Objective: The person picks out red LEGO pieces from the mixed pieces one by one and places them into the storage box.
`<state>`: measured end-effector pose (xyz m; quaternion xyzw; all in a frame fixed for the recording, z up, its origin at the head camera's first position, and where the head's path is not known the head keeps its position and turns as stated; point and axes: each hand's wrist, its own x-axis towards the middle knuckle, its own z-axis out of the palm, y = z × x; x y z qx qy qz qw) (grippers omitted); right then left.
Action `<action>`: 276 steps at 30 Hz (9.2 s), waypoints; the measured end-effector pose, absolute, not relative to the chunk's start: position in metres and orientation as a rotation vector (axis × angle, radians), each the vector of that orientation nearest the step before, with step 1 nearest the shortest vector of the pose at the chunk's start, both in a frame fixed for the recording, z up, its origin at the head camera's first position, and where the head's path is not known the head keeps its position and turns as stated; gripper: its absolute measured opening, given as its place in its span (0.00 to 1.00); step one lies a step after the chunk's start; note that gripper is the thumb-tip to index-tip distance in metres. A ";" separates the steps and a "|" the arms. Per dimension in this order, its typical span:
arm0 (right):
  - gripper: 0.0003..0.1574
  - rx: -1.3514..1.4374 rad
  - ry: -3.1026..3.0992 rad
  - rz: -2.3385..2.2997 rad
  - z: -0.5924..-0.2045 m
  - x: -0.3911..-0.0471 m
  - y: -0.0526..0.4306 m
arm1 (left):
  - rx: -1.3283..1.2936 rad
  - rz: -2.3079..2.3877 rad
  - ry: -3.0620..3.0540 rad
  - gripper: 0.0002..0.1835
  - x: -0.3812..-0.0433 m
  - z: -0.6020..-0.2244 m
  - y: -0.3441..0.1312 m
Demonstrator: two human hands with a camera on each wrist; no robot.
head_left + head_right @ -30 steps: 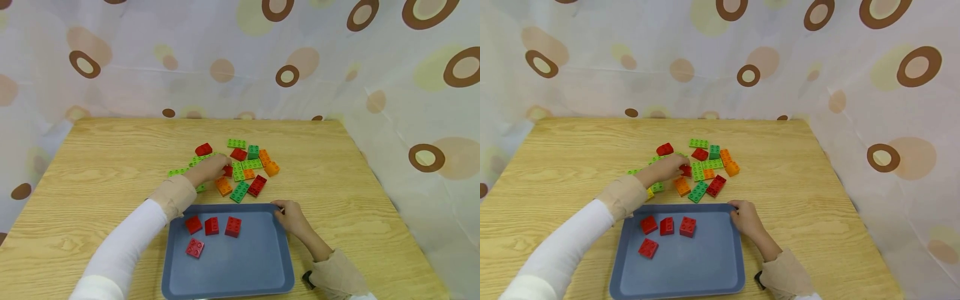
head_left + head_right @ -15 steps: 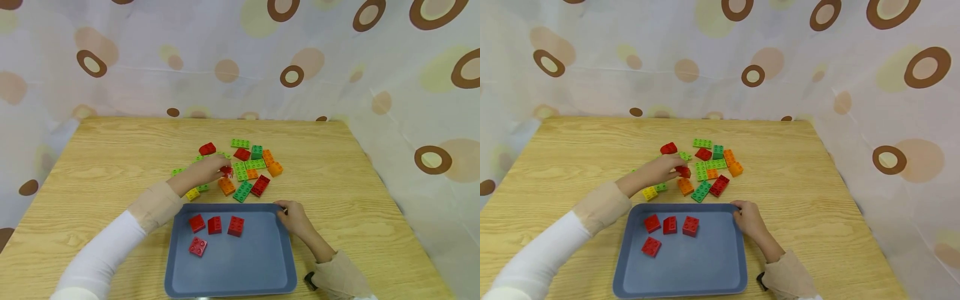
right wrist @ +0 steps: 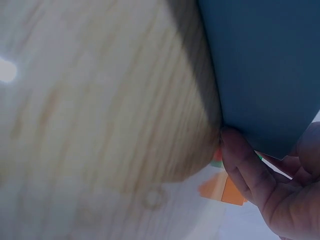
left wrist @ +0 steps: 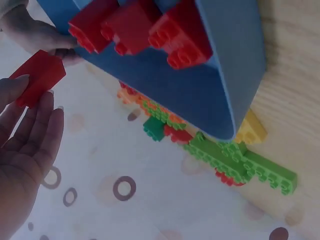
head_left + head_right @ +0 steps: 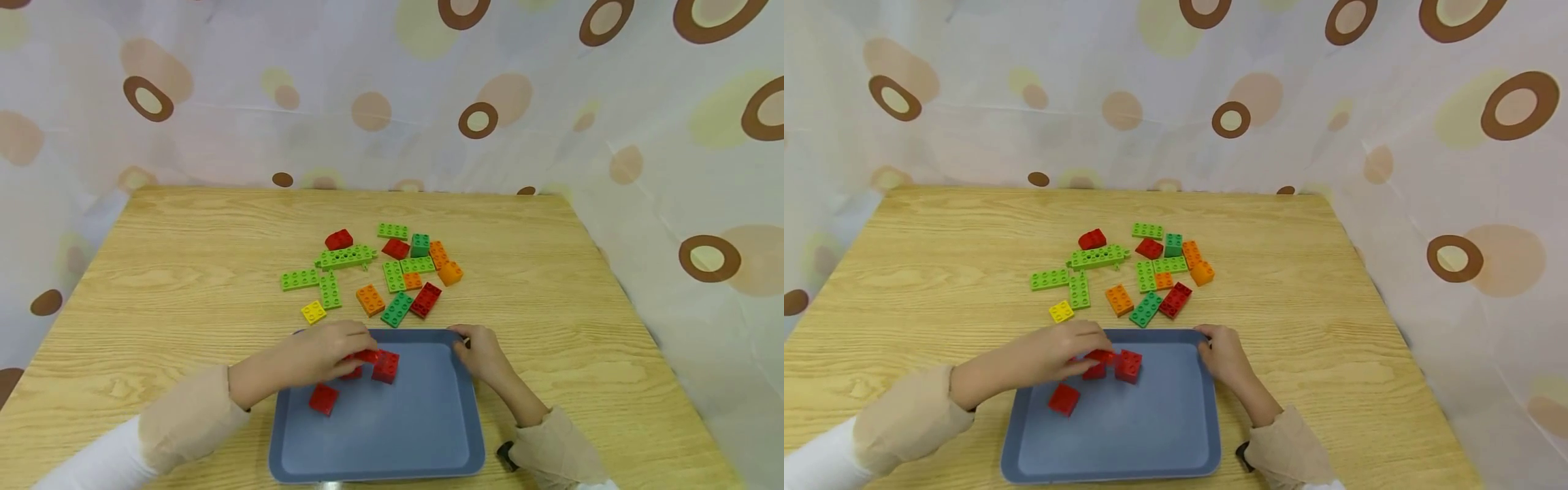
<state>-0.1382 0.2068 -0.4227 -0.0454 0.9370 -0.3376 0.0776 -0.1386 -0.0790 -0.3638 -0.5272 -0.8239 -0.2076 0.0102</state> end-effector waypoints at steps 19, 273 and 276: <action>0.19 -0.183 2.832 -1.004 -0.425 -0.139 0.208 | -1.761 -0.426 -2.794 0.09 -0.099 -0.399 -0.074; 0.17 -0.178 2.796 -1.109 -0.431 -0.136 0.194 | -1.528 -0.001 -3.161 0.33 -0.247 -0.400 0.032; 0.17 -0.179 2.792 -1.102 -0.431 -0.135 0.194 | -1.553 -0.036 -3.164 0.33 -0.248 -0.400 0.032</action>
